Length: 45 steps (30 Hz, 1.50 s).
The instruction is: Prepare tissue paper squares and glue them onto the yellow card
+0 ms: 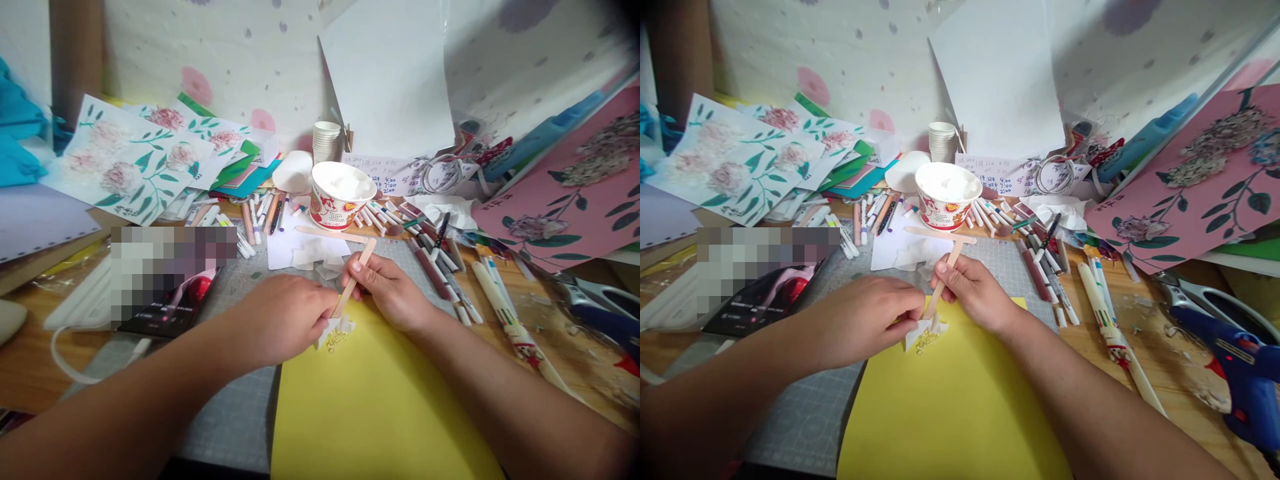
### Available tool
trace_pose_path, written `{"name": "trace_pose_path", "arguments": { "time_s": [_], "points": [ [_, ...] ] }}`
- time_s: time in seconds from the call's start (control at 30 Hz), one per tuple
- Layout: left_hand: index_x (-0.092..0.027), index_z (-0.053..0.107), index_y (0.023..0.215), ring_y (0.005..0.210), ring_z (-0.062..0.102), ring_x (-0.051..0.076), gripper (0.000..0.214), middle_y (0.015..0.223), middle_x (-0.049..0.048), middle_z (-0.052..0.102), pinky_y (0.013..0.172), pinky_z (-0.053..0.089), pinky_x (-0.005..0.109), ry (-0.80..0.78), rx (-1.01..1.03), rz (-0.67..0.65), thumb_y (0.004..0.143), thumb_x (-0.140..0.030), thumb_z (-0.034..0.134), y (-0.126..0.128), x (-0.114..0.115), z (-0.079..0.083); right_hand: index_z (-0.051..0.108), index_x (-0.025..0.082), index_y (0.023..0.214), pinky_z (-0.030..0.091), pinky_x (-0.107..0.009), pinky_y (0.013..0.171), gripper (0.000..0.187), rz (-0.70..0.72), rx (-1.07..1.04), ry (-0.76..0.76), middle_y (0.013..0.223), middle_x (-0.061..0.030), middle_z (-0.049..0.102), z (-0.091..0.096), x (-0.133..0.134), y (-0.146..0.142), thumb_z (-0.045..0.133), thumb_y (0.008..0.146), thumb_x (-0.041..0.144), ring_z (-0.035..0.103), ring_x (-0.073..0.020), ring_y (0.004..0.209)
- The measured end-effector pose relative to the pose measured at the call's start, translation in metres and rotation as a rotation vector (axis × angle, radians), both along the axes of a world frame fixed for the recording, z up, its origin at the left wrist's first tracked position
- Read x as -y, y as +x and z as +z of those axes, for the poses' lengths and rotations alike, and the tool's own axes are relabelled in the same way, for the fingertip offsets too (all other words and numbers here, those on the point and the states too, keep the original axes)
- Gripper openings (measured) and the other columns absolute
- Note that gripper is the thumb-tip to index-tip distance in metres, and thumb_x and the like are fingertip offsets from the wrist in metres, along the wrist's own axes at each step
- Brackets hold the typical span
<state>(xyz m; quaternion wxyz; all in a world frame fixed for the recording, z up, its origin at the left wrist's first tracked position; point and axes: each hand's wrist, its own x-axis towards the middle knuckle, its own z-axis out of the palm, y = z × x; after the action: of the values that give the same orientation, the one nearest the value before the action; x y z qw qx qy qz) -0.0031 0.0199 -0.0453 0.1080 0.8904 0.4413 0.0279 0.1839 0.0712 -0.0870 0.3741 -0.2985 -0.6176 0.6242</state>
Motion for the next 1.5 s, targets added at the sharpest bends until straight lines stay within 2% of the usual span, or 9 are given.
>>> {"name": "trace_pose_path", "arguments": {
  "time_s": [0.2,0.4,0.47,0.6,0.7,0.8,1.03,1.3,1.5],
  "points": [
    [-0.021,0.046,0.068,0.059,0.053,0.015,0.021,0.064,-0.0036,0.057,0.055,0.027,0.029,-0.007,0.017,-0.017,0.088,-0.016,0.053,-0.006,-0.004,0.002,0.066,0.017,0.074,0.038,-0.024,0.056,0.045,-0.019,-0.075,-0.046,0.060,0.0029,0.057,-0.004,-0.002,-0.001,0.068,0.083,0.061,0.050,-0.0111,0.056],
    [-0.021,0.048,0.069,0.066,0.055,0.023,0.020,0.066,0.0017,0.055,0.062,0.033,0.034,0.313,-0.193,0.020,0.084,-0.009,0.051,-0.018,-0.006,0.022,0.066,0.019,0.081,0.045,-0.023,0.057,0.041,-0.087,-0.153,-0.149,0.062,0.0028,0.059,-0.012,-0.006,0.000,0.066,0.086,0.059,0.058,-0.0117,0.057],
    [-0.021,0.049,0.069,0.066,0.056,0.024,0.020,0.067,0.0022,0.056,0.063,0.035,0.036,0.358,-0.216,0.006,0.083,-0.008,0.053,-0.019,-0.004,0.024,0.065,0.019,0.082,0.048,-0.024,0.058,0.040,-0.107,-0.173,-0.179,0.063,0.0031,0.059,-0.012,-0.007,0.000,0.066,0.085,0.059,0.059,-0.0120,0.056],
    [-0.022,0.053,0.072,0.067,0.060,0.025,0.018,0.068,0.0019,0.061,0.063,0.039,0.037,0.276,-0.228,-0.129,0.086,-0.012,0.056,-0.013,0.001,0.019,0.064,0.020,0.084,0.051,-0.026,0.059,0.039,-0.140,-0.204,-0.205,0.067,0.0038,0.059,-0.010,-0.008,-0.001,0.068,0.083,0.059,0.059,-0.0117,0.056],
    [-0.021,0.056,0.076,0.071,0.064,0.025,0.014,0.072,0.0017,0.066,0.066,0.042,0.037,0.177,-0.219,-0.178,0.087,-0.012,0.057,-0.008,0.004,0.013,0.064,0.020,0.083,0.050,-0.026,0.060,0.038,-0.135,-0.204,-0.197,0.067,0.0036,0.060,-0.009,-0.007,0.000,0.068,0.083,0.058,0.059,-0.0118,0.057],
    [-0.022,0.058,0.078,0.073,0.065,0.025,0.012,0.075,0.0016,0.068,0.066,0.044,0.037,0.116,-0.215,-0.167,0.086,-0.014,0.058,-0.005,0.005,0.010,0.065,0.019,0.080,0.046,-0.024,0.059,0.039,-0.096,-0.177,-0.167,0.061,0.0032,0.059,-0.009,-0.006,0.001,0.067,0.085,0.058,0.057,-0.0117,0.056],
    [-0.022,0.059,0.079,0.071,0.065,0.025,0.010,0.074,0.0010,0.067,0.062,0.043,0.037,0.112,-0.194,-0.127,0.089,-0.018,0.057,-0.004,0.005,0.007,0.066,0.017,0.075,0.039,-0.026,0.058,0.044,-0.001,-0.068,-0.061,0.059,0.0025,0.058,-0.006,-0.003,0.000,0.067,0.084,0.060,0.052,-0.0121,0.056],
    [-0.019,0.061,0.079,0.073,0.067,0.026,0.012,0.076,0.0049,0.070,0.061,0.041,0.035,0.142,-0.220,-0.182,0.088,-0.012,0.057,0.002,0.007,0.006,0.066,0.016,0.077,0.036,-0.027,0.058,0.049,0.042,0.070,0.022,0.058,0.0022,0.056,-0.001,0.000,-0.001,0.064,0.084,0.064,0.051,-0.0139,0.056],
    [-0.022,0.057,0.076,0.070,0.065,0.025,0.016,0.075,0.0019,0.069,0.058,0.037,0.034,0.008,-0.145,-0.106,0.085,-0.031,0.066,-0.001,0.005,0.007,0.063,0.017,0.077,0.037,-0.027,0.058,0.052,0.051,0.107,0.068,0.060,0.0022,0.055,0.000,0.000,0.000,0.059,0.084,0.068,0.051,-0.0142,0.057]
  ]
}}
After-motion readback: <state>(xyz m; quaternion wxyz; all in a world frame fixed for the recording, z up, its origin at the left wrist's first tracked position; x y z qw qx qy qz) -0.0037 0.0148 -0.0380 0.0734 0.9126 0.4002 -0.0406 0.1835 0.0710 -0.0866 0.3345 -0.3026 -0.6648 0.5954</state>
